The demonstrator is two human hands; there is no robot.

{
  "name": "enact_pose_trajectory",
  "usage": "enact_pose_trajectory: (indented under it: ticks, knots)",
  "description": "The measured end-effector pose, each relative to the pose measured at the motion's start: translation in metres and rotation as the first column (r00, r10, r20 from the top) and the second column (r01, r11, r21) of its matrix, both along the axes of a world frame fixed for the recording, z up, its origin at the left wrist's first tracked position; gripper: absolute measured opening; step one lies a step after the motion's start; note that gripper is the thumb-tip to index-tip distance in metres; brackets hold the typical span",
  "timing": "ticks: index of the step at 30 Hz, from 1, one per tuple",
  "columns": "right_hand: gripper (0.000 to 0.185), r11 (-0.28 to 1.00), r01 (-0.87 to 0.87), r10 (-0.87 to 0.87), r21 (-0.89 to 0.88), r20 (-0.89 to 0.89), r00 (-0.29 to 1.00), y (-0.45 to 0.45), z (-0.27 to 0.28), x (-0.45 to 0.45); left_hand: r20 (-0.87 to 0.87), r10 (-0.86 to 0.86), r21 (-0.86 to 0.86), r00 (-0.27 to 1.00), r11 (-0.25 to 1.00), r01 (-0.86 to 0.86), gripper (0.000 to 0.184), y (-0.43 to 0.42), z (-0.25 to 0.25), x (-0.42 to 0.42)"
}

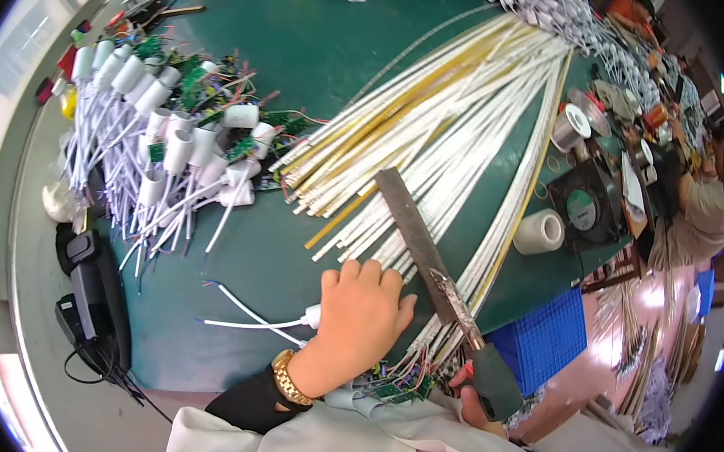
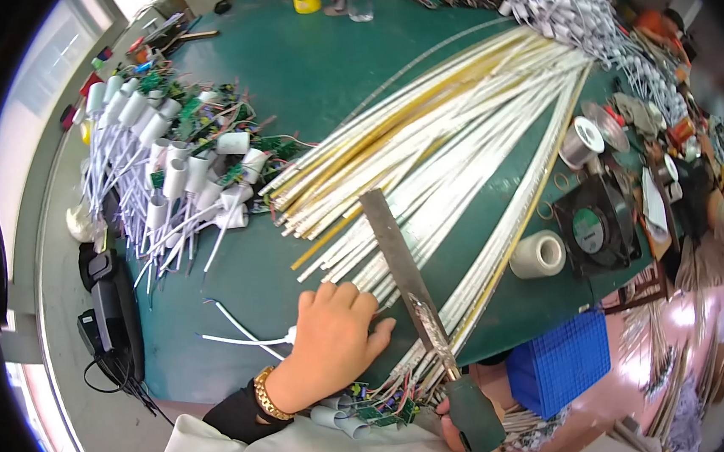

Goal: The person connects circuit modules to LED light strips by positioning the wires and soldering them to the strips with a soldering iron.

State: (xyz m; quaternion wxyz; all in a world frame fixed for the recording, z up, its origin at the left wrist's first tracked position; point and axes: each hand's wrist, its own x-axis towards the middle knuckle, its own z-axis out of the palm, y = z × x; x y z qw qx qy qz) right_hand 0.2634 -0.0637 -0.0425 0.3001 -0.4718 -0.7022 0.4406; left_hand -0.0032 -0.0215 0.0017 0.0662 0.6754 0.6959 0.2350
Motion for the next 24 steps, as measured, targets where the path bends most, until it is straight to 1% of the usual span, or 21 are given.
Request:
enact_pose_trajectory:
  ticks: [1,2,3,5,6,7,9,10,11,12,13,15,16,17,18,19,20,21,22,23,24]
  knots:
    - [0.009,1.000,-0.012,0.012,0.012,-0.006,1.000,-0.001,-0.002,0.001,0.037,-0.026,0.007,0.999,1.000,0.026,0.020,-0.004,-0.001,-0.002]
    - [0.025,0.997,-0.061,0.061,0.044,0.005,0.998,0.000,-0.004,0.002,0.083,-0.073,-0.042,0.994,0.996,0.076,0.021,-0.009,-0.002,-0.005]
    - [0.041,0.991,-0.107,0.106,0.074,0.019,0.994,0.000,-0.007,0.002,0.079,-0.067,-0.030,0.995,0.997,0.069,0.021,-0.013,-0.005,-0.005]
    - [0.040,0.981,-0.113,0.113,0.159,0.011,0.994,-0.001,-0.017,0.005,0.269,-0.141,-0.039,0.953,0.987,0.157,0.022,-0.022,-0.012,-0.002]
    - [0.040,0.966,-0.112,0.114,0.231,0.004,0.993,-0.002,-0.019,0.005,0.345,-0.138,-0.102,0.928,0.978,0.183,0.025,-0.028,-0.009,0.001]
    - [0.040,0.964,-0.113,0.116,0.239,0.001,0.993,-0.004,-0.019,0.000,0.340,-0.139,-0.095,0.930,0.979,0.181,0.025,-0.035,-0.008,0.005]
    - [0.033,0.989,0.063,-0.058,0.135,-0.037,0.998,-0.010,-0.017,-0.012,0.502,-0.229,-0.084,0.834,0.947,0.310,0.030,-0.045,-0.002,0.010]
    - [0.033,0.988,0.069,-0.063,0.139,-0.045,0.997,-0.004,-0.008,-0.015,0.519,-0.235,-0.159,0.822,0.918,0.363,0.036,-0.049,0.012,0.006]
    - [0.028,0.967,-0.066,0.045,0.247,0.088,0.995,0.009,0.006,-0.017,0.511,-0.243,-0.161,0.825,0.915,0.369,0.036,-0.052,0.026,-0.003]
    - [0.024,0.922,-0.206,0.132,0.329,0.232,0.964,0.015,0.014,-0.020,0.468,-0.290,-0.052,0.835,0.934,0.353,0.036,-0.051,0.040,-0.016]
    - [0.024,0.926,-0.189,0.117,0.326,0.228,0.967,0.014,0.016,-0.024,0.425,-0.334,0.059,0.842,0.938,0.342,0.037,-0.051,0.049,-0.030]
    - [0.019,0.999,0.021,-0.024,0.036,0.102,0.994,0.009,0.016,-0.026,0.340,-0.246,0.070,0.908,0.969,0.237,0.038,-0.053,0.052,-0.061]
    - [0.018,0.991,-0.014,-0.006,0.131,0.147,0.989,0.010,0.004,-0.020,0.211,-0.156,0.049,0.965,0.988,0.149,0.039,-0.050,0.053,-0.076]
    - [0.018,0.990,-0.011,-0.010,0.141,0.143,0.990,0.012,-0.003,-0.018,0.075,-0.054,0.044,0.996,0.998,0.051,0.039,-0.044,0.053,-0.093]
    - [0.020,0.962,-0.045,0.007,0.270,0.141,0.990,0.013,-0.010,-0.018,-0.028,0.092,0.089,0.995,0.992,-0.090,0.041,-0.034,0.048,-0.111]
    - [0.021,0.918,-0.082,0.029,0.389,0.140,0.990,0.014,-0.013,-0.019,-0.122,0.246,0.143,0.962,0.963,-0.228,0.043,-0.022,0.039,-0.129]
    - [0.021,0.917,-0.091,0.041,0.389,0.135,0.990,0.013,-0.009,-0.023,-0.218,0.386,0.187,0.896,0.918,-0.350,0.046,-0.008,0.035,-0.146]
    - [0.023,0.985,-0.019,0.021,0.169,-0.012,1.000,0.011,0.000,-0.029,-0.305,0.516,0.242,0.800,0.855,-0.459,0.049,0.004,0.030,-0.161]
    - [0.024,0.997,0.024,-0.034,-0.070,-0.147,0.989,0.010,0.004,-0.033,-0.309,0.525,0.243,0.793,0.850,-0.468,0.049,0.012,0.020,-0.173]
    - [0.024,0.998,0.016,-0.026,-0.068,-0.154,0.988,0.011,-0.001,-0.029,-0.234,0.536,0.247,0.812,0.840,-0.483,0.051,0.020,0.010,-0.185]
    - [0.024,0.996,0.033,-0.039,-0.086,-0.074,0.996,0.009,-0.010,-0.022,-0.158,0.539,0.247,0.827,0.833,-0.496,0.053,0.025,0.007,-0.191]
